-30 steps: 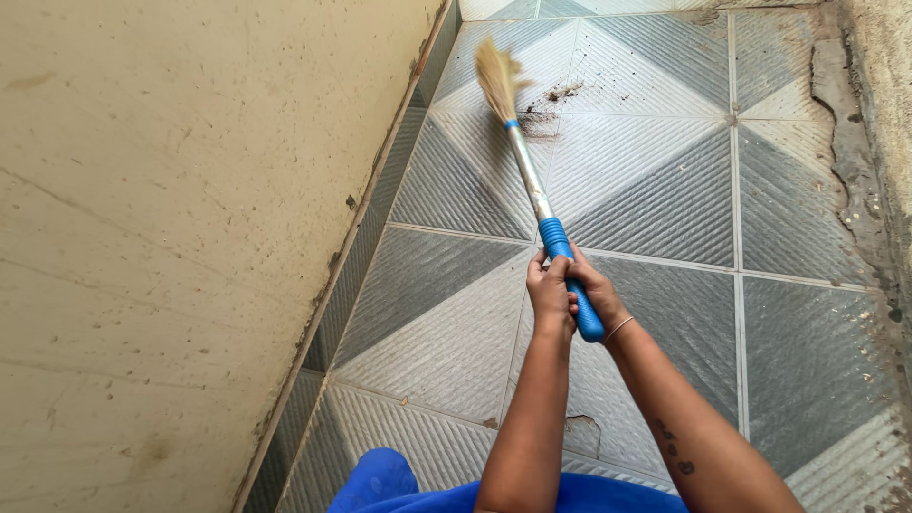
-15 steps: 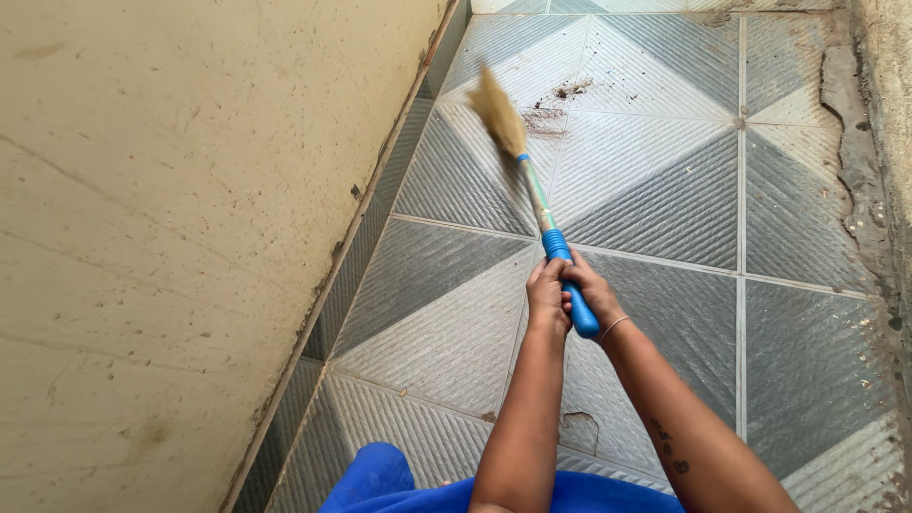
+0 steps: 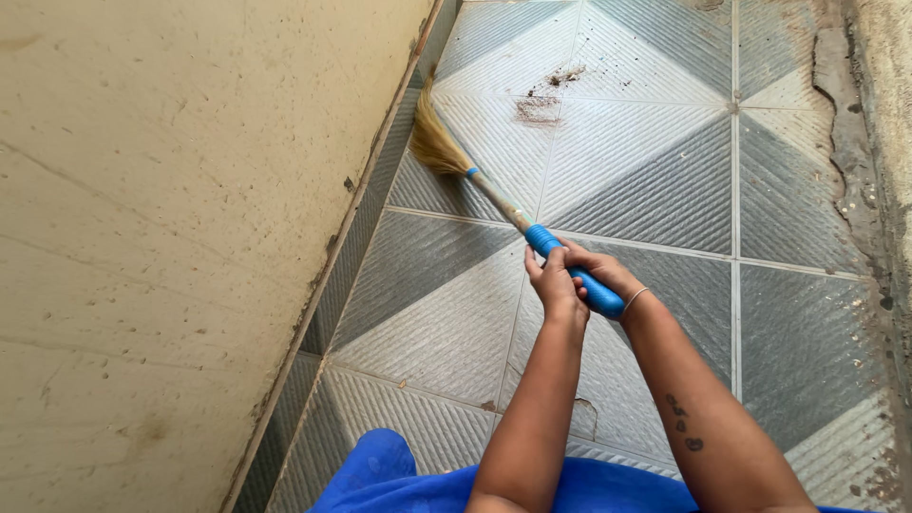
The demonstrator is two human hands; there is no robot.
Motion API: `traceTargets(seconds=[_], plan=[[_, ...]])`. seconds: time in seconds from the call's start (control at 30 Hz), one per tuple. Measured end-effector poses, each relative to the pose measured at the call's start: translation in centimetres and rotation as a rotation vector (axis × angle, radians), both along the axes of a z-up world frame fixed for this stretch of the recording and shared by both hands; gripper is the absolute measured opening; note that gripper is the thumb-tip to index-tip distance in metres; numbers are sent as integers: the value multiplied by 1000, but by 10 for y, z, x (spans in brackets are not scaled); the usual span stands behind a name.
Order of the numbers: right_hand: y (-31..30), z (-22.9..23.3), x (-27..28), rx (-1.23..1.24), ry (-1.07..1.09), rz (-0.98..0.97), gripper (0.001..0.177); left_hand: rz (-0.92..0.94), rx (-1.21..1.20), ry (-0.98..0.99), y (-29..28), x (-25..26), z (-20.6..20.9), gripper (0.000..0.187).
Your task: The person sweeps debris on a tiled floor using a broom while sitting down.
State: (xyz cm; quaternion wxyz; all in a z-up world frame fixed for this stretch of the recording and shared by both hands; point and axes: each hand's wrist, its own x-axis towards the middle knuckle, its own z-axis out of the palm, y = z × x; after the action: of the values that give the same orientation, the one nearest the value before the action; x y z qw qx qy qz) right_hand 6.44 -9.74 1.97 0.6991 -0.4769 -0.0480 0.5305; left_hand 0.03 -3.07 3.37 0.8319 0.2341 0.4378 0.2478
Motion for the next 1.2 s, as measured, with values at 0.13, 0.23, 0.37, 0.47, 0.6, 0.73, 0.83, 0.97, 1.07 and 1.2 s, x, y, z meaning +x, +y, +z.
traceTargets(seconds=[0.13,0.23,0.37,0.47,0.6,0.73,0.83,0.97,1.07,1.2], plan=[[-1,-16,-4,-5,23,-133,70,-146,57,-30,7,8,-25,73],[7,-13,-12,-105,-180,-220,75,-291,114,-152,23,6,-40,74],[12,2,-29,14,-212,-280,81,-388,224,-212,33,2,-30,74],[9,14,-27,115,-221,-227,79,-315,259,-204,27,-2,-8,79],[0,20,-8,147,-78,-50,76,-98,242,-95,8,3,12,79],[-10,4,-1,152,69,7,72,-45,127,3,-9,9,0,81],[-18,-19,2,147,93,-72,73,-155,99,47,-10,19,-25,80],[-29,-34,3,66,65,-203,72,-270,121,-6,-14,25,-43,78],[-34,-25,-1,73,-37,-259,72,-363,166,-52,-13,28,-39,74],[-39,-5,-2,140,-144,-279,74,-356,278,-139,-21,27,-27,77]])
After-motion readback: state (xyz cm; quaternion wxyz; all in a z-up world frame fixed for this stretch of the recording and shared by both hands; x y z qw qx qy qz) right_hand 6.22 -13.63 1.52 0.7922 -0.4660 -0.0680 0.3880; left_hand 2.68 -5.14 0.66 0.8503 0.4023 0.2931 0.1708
